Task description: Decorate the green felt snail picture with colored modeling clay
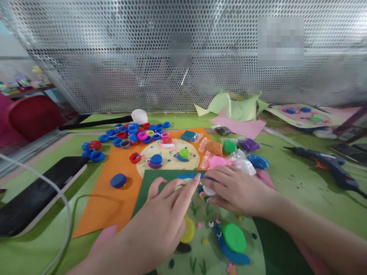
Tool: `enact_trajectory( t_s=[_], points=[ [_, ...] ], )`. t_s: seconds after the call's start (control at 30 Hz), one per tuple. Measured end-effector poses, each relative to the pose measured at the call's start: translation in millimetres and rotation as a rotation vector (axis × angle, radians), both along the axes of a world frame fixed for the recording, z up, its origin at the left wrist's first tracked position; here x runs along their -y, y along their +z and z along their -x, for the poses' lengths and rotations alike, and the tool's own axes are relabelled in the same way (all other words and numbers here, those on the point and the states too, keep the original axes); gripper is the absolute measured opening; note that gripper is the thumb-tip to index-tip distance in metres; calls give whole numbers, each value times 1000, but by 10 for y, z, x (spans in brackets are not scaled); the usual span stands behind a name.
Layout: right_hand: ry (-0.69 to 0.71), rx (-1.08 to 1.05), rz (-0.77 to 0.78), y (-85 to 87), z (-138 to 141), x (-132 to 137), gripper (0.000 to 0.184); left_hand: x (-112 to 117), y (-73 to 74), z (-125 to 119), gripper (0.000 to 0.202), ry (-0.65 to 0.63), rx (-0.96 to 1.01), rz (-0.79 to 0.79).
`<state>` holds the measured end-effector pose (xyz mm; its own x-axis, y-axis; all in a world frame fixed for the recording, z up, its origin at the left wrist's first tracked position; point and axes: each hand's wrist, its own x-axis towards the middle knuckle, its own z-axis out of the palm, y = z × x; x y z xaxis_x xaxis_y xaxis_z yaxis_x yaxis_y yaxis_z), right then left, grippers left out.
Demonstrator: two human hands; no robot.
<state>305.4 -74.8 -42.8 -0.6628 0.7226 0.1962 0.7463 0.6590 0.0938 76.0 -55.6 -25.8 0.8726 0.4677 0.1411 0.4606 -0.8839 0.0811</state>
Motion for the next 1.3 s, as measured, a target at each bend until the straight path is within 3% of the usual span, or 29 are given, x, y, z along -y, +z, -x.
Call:
enact_trajectory(
  t_s=[0.33, 0.53, 0.67, 1.3],
  points=[
    [-45, -32, 40, 18, 30, 25, 37, 17, -6, 12, 61, 7, 1, -18],
    [98, -95, -15, 88, -58, 114, 30, 21, -3, 12, 67, 0, -38, 50],
    [113, -80, -1, 116, -104, 153, 32, 20, -25, 18, 74, -15, -33, 64],
    [98, -26, 34, -67, -261, 185, 55, -18, -4, 30, 75, -5, -51, 177]
  ],
)
